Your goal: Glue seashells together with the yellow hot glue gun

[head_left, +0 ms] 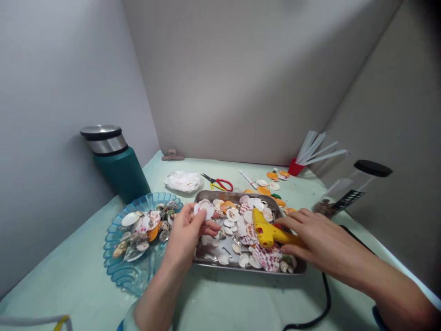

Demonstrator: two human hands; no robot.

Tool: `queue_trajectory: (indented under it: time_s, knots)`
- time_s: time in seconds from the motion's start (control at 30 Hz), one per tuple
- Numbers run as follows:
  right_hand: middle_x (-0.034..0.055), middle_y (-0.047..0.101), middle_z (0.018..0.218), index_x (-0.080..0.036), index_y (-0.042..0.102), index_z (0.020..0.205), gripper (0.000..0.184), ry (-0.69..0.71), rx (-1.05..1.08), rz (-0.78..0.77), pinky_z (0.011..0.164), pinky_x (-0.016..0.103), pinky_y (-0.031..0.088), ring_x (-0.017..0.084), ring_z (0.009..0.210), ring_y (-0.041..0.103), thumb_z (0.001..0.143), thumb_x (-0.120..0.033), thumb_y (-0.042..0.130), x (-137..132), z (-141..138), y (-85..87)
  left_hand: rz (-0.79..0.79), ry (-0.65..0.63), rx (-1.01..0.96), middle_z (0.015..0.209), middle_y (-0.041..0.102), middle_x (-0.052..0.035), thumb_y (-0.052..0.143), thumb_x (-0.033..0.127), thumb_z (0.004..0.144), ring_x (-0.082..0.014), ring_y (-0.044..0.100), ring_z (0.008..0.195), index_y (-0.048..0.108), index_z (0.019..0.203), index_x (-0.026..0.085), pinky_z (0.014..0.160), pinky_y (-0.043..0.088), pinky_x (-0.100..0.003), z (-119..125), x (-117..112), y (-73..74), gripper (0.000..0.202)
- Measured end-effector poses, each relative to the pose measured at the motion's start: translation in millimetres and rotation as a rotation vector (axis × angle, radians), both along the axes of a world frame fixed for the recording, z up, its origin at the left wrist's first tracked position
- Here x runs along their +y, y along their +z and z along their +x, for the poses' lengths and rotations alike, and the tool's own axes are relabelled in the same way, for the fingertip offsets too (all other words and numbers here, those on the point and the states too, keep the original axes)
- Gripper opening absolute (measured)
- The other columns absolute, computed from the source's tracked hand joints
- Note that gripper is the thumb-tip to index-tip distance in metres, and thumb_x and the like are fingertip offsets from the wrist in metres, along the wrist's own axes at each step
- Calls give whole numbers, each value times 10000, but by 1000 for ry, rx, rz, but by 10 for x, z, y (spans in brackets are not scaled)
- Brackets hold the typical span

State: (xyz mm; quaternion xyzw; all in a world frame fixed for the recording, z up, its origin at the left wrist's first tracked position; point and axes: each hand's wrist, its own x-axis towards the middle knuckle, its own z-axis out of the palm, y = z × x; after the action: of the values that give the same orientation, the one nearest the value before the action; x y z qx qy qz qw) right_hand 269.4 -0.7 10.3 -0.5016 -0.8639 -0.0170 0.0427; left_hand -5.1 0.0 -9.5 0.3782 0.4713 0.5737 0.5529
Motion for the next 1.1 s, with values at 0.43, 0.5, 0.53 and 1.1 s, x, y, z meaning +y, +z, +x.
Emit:
queue_trajectory:
  time_s: [0.43, 0.5, 0.53, 1.1]
  knots:
    - [89, 648, 988, -219, 587, 1045, 241, -45, 285, -95, 786, 391, 453, 260, 879, 589, 914, -357, 439, 18, 6, -27, 9, 53, -114, 719, 714, -49, 626, 308, 789, -96, 613, 474, 559, 875, 141, 452, 495, -183, -22, -2, 27, 199]
    - [61, 629, 880, -211, 588, 964, 255, -96, 525, -174, 700, 337, 466, 223, 782, 580, 917, -408, 432, 26, 18, -20, 2, 11, -114, 722, 716, -52, 638, 330, 782, -98, 611, 468, 566, 869, 140, 450, 494, -188, -4, -2, 20, 222]
    - [44, 611, 823, -208, 580, 945, 262, -122, 672, -230, 657, 314, 465, 205, 737, 568, 912, -427, 440, 28, 8, -35, -8, -20, -106, 704, 715, -53, 640, 342, 779, -101, 613, 467, 567, 855, 137, 454, 494, -190, 9, -4, 12, 231]
    - [-24, 456, 516, -168, 461, 548, 494, -179, 1273, -825, 487, 255, 256, 94, 493, 375, 781, -584, 591, -86, -441, -372, -221, -281, -159, 601, 715, -95, 639, 342, 791, -95, 624, 434, 529, 781, 138, 437, 425, -132, 150, -60, -49, 232]
